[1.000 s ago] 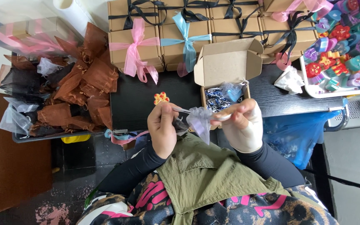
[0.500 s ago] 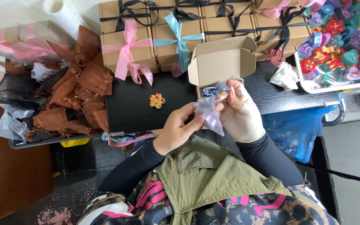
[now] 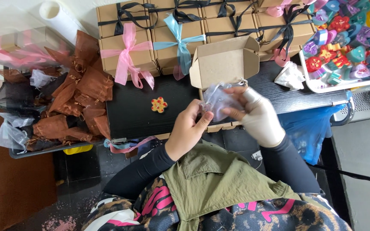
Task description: Placing small colorful wax melts or soaps into decorative bags and gift boxes, then tying the boxes with pink ribbons.
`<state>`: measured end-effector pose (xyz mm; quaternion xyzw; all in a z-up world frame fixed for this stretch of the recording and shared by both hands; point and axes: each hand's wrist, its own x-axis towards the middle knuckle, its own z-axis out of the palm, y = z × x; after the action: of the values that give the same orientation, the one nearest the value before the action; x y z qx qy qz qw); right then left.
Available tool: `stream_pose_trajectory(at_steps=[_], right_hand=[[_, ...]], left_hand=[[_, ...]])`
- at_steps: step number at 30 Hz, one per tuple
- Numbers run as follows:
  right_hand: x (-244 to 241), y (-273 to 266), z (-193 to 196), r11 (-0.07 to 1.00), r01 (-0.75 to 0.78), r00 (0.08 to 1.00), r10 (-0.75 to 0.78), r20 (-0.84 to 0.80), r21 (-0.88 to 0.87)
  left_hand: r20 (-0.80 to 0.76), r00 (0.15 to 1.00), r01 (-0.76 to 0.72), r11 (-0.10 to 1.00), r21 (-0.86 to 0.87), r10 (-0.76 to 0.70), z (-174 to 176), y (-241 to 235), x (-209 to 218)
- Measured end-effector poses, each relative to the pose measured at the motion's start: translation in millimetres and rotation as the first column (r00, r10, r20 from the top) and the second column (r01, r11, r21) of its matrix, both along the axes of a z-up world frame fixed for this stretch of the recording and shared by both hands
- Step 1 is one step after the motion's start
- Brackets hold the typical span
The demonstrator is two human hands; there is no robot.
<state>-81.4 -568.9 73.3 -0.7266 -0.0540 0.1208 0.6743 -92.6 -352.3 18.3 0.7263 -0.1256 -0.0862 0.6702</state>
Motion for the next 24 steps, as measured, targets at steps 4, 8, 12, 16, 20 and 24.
stream_pose_trajectory(at_steps=[4, 8, 12, 16, 20, 24], right_hand=[[29.0, -7.7, 21.4, 0.976, 0.064, 0.977, -0.019, 0.213, -0.209], [49.6, -5.3, 17.1, 0.866, 0.06, 0.959, 0.088, 0.269, -0.497], [55.0, 11.9, 24.7, 0.757, 0.043, 0.959, 0.151, 0.239, -0.652], [55.5, 14.4, 3.3, 0.793, 0.11, 0.807, 0.281, 0.519, -0.599], [54.3, 18.6, -18.3, 0.684, 0.169, 0.77, 0.358, 0.529, -0.71], [49.4, 27.3, -22.3, 0.61, 0.344, 0.699, 0.342, 0.629, -0.714]], left_hand=[[0.222, 0.975, -0.104, 0.915, 0.391, 0.016, 24.3, 0.3, 9.3], [0.463, 0.884, -0.199, 0.845, 0.497, -0.064, 18.1, -0.8, 8.4], [0.511, 0.855, -0.207, 0.843, 0.497, -0.092, 14.4, 2.6, 8.6], [0.518, 0.849, -0.193, 0.853, 0.486, -0.103, 13.5, 7.0, 5.9], [0.503, 0.852, -0.144, 0.862, 0.487, -0.142, 14.7, 10.5, 5.1], [0.478, 0.861, -0.114, 0.852, 0.51, -0.171, 11.7, 13.3, 4.4]])
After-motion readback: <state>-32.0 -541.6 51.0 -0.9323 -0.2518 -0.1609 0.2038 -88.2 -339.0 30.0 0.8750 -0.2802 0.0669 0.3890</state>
